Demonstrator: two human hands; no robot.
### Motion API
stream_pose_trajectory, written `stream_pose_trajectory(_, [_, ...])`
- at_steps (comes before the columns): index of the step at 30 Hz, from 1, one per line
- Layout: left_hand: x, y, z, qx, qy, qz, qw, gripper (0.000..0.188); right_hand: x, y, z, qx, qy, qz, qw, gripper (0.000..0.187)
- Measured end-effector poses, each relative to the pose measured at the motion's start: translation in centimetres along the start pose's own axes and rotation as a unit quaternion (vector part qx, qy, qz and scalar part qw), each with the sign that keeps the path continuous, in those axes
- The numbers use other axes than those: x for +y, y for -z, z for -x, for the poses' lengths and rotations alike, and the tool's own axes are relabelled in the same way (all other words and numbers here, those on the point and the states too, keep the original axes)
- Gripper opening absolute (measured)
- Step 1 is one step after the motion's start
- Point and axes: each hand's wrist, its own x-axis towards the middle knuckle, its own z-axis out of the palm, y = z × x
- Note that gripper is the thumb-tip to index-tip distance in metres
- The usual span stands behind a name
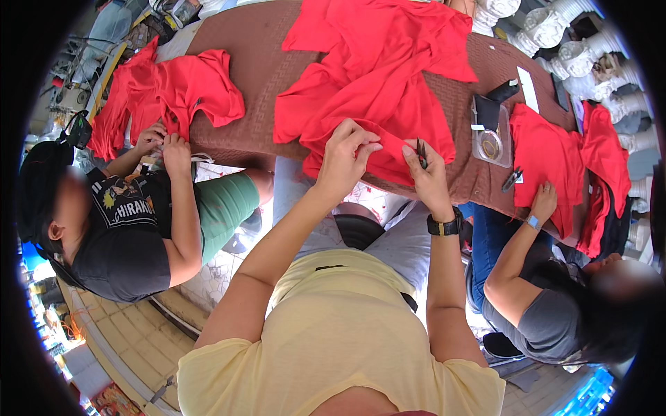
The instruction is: The person trims loose threads from red garments using thread nippers, turning the items over and spreading them out on a table to check both sides.
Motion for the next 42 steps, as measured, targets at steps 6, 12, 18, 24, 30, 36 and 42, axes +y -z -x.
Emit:
stream_pose_trajectory(6, [-0.8,-0.1,0.2,0.011,0.051,0.065,0.997,0.011,0.0,-0.1,0.2,0.040,0.032,0.058,0.997,0.023])
stream_pose_trajectory(12, [-0.4,0.3,0.5,0.021,0.027,0.024,0.999,0.019,-1.4,-0.6,0.6,0.073,0.037,0.097,0.992,0.021])
stream_pose_trajectory(18, [0.7,-0.2,0.1,-0.013,0.055,0.020,0.998,0.032,-1.2,-0.3,0.9,0.049,0.058,0.098,0.992,0.016])
stream_pose_trajectory(24, [-1.4,-1.2,-0.1,-0.012,-0.005,0.013,1.000,0.021,-3.0,-0.5,1.0,0.028,-0.024,0.132,0.991,0.018])
stream_pose_trajectory(30, [-1.0,-0.2,-0.1,0.002,-0.003,0.011,1.000,0.015,-0.2,0.0,-0.7,-0.011,0.025,0.169,0.985,0.019])
stream_pose_trajectory(36, [0.4,-0.3,-0.2,-0.012,0.027,0.066,0.997,0.015,-1.1,-0.6,-0.4,-0.047,0.013,0.045,0.998,0.018])
stream_pose_trajectory(42, [-0.7,-0.8,-0.2,-0.014,0.017,0.053,0.998,0.009,-0.5,-0.3,-0.1,-0.038,-0.063,-0.010,0.997,0.019])
